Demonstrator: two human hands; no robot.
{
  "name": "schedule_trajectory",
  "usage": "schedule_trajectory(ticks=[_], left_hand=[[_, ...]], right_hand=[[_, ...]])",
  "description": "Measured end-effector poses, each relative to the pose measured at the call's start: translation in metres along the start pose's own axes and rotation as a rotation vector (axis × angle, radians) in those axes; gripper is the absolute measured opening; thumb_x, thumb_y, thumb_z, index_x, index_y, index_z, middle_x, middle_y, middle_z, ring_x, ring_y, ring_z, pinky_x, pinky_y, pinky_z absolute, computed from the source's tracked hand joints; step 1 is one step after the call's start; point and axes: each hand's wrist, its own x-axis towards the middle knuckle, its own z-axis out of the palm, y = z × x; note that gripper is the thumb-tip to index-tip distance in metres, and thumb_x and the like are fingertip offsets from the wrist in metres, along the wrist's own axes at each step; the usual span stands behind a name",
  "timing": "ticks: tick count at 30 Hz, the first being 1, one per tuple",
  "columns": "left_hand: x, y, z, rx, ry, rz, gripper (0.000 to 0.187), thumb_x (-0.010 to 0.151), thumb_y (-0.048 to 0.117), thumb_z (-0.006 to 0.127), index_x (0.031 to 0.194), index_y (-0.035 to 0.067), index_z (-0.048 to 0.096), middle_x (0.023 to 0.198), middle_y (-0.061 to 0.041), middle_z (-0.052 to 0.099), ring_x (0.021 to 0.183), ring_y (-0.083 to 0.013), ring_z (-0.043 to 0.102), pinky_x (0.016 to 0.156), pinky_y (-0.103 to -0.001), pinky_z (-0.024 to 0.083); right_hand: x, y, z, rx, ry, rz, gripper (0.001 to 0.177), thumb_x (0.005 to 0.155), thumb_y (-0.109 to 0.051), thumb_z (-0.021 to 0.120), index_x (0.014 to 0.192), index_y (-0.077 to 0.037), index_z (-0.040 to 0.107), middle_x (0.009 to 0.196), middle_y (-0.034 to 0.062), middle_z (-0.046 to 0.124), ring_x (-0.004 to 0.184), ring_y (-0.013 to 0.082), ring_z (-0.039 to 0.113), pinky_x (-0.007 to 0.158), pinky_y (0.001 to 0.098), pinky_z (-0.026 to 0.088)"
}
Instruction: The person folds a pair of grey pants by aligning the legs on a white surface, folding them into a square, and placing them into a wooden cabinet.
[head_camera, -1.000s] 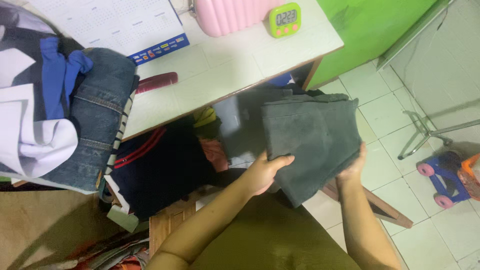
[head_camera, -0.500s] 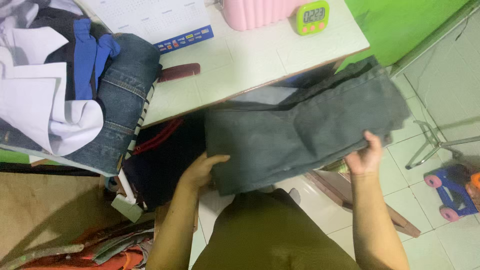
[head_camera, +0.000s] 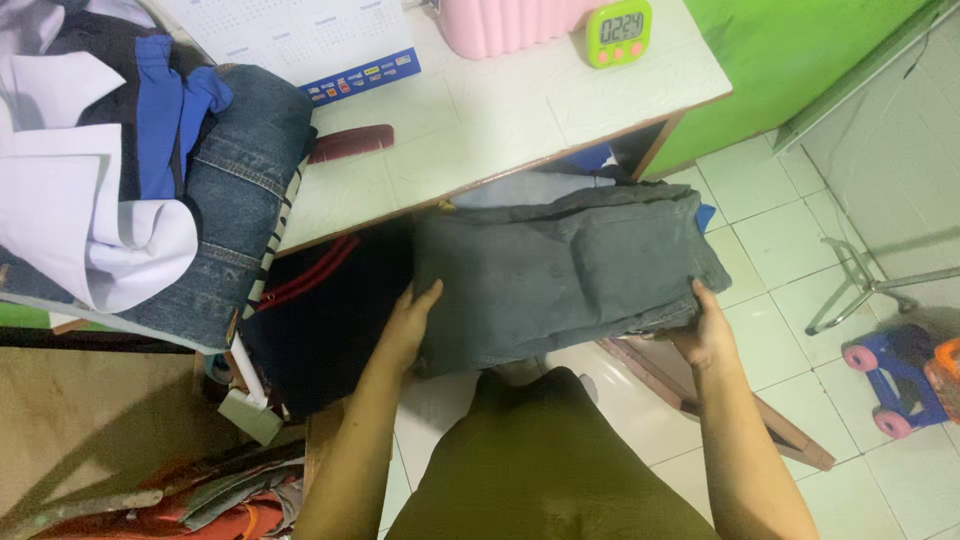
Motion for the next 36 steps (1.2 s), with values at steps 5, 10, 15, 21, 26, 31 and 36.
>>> schedule_trajectory(ticks=[5,10,15,21,26,31,36], left_hand=[[-0.015,0.003,-0.024,-0.270,-0.027,0.040,0.073,0.089,0.043,0.064,0.148,0.000,0.050,0.143,-0.021,0.061,0.130,-0.0338,0.059,0.108,-0.041,0.044],[-0.009,-0.012,-0.041,-0.102,0.184,-0.046,0.070,0.094,0.044,0.060,0.150,0.004,0.044,0.143,-0.018,0.059,0.130,-0.0325,0.058,0.107,-0.041,0.045],[-0.006,-0.023,-0.027,0.076,0.191,0.103,0.064,0.096,0.042,0.057,0.149,0.008,0.049,0.144,-0.013,0.061,0.131,-0.0273,0.058,0.108,-0.036,0.042],[-0.015,-0.009,-0.018,-0.100,0.158,0.104,0.062,0.094,0.039,0.060,0.148,0.008,0.052,0.141,-0.014,0.064,0.128,-0.0272,0.061,0.106,-0.036,0.045],[-0.027,-0.007,-0.011,-0.088,0.172,0.123,0.063,0.095,0.039,0.059,0.151,0.011,0.047,0.142,-0.009,0.061,0.126,-0.0218,0.059,0.105,-0.034,0.044],[-0.017,-0.030,0.003,-0.184,0.051,0.414,0.059,0.100,0.036,0.059,0.148,0.002,0.052,0.139,-0.017,0.063,0.126,-0.0262,0.060,0.108,-0.037,0.045],[-0.024,-0.025,0.016,-0.070,0.092,0.327,0.056,0.101,0.033,0.055,0.149,0.005,0.048,0.139,-0.013,0.063,0.125,-0.0233,0.060,0.106,-0.035,0.045]], right_hand=[[0.008,0.018,-0.032,0.093,-0.158,-0.045,0.066,0.101,-0.029,0.065,0.156,-0.002,0.039,0.152,0.0162,0.053,0.134,0.0331,0.052,0.107,0.0489,0.043],[0.024,0.029,-0.040,-0.062,-0.120,-0.067,0.060,0.101,-0.024,0.070,0.150,-0.009,0.038,0.132,0.0127,0.055,0.113,0.0301,0.053,0.086,0.0444,0.042],[0.004,0.028,-0.001,-0.657,0.379,-0.581,0.073,0.089,-0.018,0.080,0.147,-0.001,0.039,0.136,0.0217,0.049,0.124,0.0340,0.052,0.104,0.0471,0.045],[-0.057,0.038,0.086,-1.433,-0.063,-1.383,0.043,0.096,-0.017,0.071,0.139,-0.014,0.065,0.154,0.0140,0.051,0.150,0.0361,0.041,0.126,0.0558,0.025],[-0.049,0.053,0.151,-1.843,-0.226,-1.362,0.050,0.099,-0.038,0.063,0.146,-0.022,0.060,0.157,0.0059,0.049,0.152,0.0321,0.032,0.120,0.0684,0.012],[-0.032,0.054,0.170,-1.885,-0.226,-1.310,0.052,0.098,-0.046,0.059,0.145,-0.023,0.056,0.154,0.0050,0.050,0.152,0.0293,0.033,0.117,0.0751,0.009],[-0.029,0.056,0.176,-1.861,-0.208,-1.256,0.060,0.097,-0.048,0.057,0.152,-0.025,0.050,0.149,0.0058,0.050,0.150,0.0266,0.034,0.117,0.0766,0.007]])
